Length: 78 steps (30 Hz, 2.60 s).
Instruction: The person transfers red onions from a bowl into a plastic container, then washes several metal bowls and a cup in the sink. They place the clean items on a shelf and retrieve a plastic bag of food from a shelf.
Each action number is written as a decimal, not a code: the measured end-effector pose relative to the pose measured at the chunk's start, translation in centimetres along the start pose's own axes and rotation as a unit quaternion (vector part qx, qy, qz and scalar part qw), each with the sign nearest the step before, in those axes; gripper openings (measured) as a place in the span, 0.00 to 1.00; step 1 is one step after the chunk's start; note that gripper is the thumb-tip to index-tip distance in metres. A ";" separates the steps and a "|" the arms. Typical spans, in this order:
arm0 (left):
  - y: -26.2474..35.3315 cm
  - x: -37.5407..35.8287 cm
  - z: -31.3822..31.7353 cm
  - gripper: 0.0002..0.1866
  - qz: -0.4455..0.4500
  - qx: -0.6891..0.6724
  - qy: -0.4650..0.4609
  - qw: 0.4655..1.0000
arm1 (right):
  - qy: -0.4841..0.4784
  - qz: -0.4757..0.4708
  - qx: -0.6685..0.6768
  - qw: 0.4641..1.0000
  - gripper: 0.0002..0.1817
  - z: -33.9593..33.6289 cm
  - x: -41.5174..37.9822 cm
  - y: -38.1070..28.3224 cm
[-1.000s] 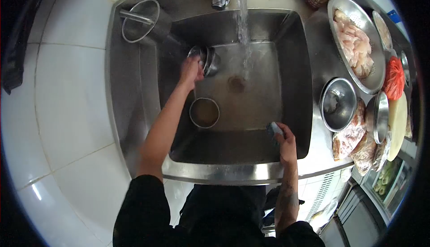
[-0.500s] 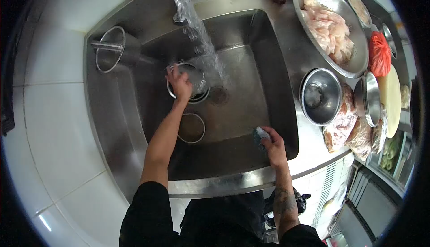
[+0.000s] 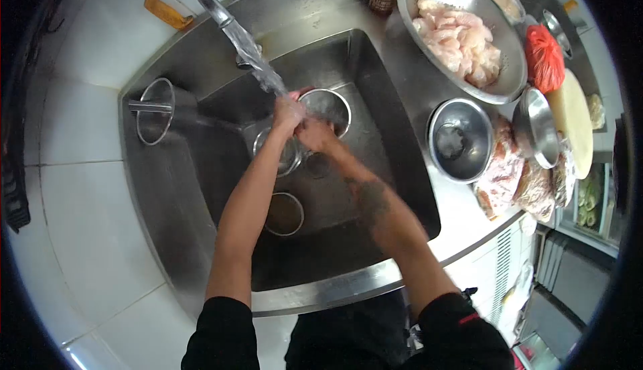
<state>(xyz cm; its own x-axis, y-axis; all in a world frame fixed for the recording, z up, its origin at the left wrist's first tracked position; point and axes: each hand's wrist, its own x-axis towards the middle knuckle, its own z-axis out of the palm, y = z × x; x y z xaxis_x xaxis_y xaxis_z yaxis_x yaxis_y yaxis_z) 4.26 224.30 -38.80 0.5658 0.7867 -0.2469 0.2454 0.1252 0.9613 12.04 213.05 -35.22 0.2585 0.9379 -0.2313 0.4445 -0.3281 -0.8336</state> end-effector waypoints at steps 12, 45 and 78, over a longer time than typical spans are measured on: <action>2.2 -3.1 0.1 0.08 0.004 0.292 0.098 0.951 | -0.092 -0.114 -0.255 0.956 0.21 5.8 -2.7 4.3; 4.0 -6.8 0.0 0.27 0.024 0.002 0.334 0.942 | 0.293 -0.140 -0.116 0.939 0.23 0.0 -1.9 -3.1; 12.7 -8.9 0.5 0.10 0.140 0.594 -0.083 0.788 | -0.038 0.271 0.629 0.727 0.21 -4.1 -21.5 1.4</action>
<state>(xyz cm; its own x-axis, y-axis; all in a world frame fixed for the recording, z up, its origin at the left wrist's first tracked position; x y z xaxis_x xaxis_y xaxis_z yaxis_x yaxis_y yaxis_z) 2.71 218.61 -24.49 0.7993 0.5809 -0.1537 0.6008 -0.7706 0.2124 10.63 191.94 -29.29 0.0340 0.7288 -0.6839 -0.8546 -0.3335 -0.3979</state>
